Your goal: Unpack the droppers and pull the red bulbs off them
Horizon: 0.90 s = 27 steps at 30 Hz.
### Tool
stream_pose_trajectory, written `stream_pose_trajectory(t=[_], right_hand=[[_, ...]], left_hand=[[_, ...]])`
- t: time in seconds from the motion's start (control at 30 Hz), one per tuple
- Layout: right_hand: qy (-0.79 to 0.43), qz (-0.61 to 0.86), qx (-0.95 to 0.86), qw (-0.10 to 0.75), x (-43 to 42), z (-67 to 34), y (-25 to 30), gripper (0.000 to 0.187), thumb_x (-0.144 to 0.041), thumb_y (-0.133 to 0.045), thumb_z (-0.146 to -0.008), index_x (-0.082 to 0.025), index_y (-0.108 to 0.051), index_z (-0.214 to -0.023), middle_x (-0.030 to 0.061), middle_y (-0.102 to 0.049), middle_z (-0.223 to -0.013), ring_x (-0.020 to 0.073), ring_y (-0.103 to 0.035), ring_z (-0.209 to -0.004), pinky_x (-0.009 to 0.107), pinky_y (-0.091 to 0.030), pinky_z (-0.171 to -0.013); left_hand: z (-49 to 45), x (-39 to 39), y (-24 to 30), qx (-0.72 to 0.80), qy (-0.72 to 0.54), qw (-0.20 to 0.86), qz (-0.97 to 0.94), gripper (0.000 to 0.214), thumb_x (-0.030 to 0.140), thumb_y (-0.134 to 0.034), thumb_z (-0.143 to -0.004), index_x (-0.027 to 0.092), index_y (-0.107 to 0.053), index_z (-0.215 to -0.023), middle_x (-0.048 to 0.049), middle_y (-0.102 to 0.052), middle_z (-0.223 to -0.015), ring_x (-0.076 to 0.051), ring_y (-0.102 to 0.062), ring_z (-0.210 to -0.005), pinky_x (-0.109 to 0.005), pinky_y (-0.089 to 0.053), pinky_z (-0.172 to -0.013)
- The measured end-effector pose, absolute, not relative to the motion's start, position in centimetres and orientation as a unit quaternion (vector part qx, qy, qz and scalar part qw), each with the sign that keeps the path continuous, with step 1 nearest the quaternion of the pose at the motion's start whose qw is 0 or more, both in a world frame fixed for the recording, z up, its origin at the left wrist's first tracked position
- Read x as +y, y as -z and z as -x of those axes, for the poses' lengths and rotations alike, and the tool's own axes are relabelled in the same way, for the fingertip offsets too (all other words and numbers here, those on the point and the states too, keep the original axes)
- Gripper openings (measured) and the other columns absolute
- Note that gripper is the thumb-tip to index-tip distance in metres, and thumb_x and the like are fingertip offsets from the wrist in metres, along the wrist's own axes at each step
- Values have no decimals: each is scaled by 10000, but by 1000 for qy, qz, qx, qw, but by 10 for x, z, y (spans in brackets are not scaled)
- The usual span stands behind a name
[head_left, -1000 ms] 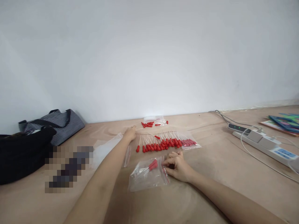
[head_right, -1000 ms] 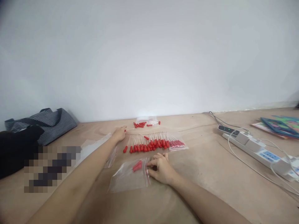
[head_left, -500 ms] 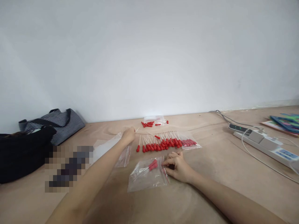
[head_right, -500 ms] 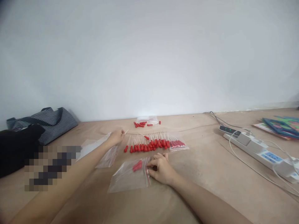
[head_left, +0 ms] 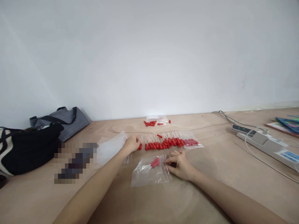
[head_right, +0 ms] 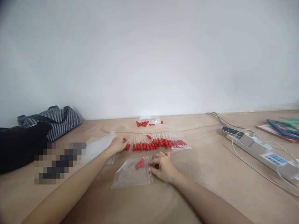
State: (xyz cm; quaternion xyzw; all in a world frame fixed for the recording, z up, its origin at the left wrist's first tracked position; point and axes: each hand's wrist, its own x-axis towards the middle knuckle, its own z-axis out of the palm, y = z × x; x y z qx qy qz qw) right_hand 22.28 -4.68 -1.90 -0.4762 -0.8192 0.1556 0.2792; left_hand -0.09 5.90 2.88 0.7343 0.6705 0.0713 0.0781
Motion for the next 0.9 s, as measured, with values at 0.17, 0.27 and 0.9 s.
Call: stream_pose_trajectory(t=[0.17,0.27,0.9], right_hand=[[-164,482,-814,279,-47,-223,18,64,-247,-620,-718,-261,-666,-760,-12,-600,-702,152,-529,-763,333,-251,-730],[-165,483,-814,278,-48,-222,17,65,-255,-622,-718,-263,-667,-763,-14,-597,-698,151,-525,-761,332,-251,-737],[-160,478,-819,274,-48,-222,17,66,-245,-597,-732,-242,-659,-755,1,-605,-713,160,-518,-768,327,-260,-716]], left_hand=[[3,68,-32,667,-26,78,-741,281,312,-485,-847,144,-512,-1071,-65,-550,-1057,-168,-560,-893,-369,-481,-761],[0,75,-32,662,-28,53,-747,285,308,-486,-847,149,-505,-1083,-70,-541,-1077,-176,-553,-915,-375,-477,-770],[-59,113,-20,342,-60,-127,-929,201,87,-423,-831,182,-593,-880,-76,-589,-977,-194,-492,-968,-323,-352,-815]])
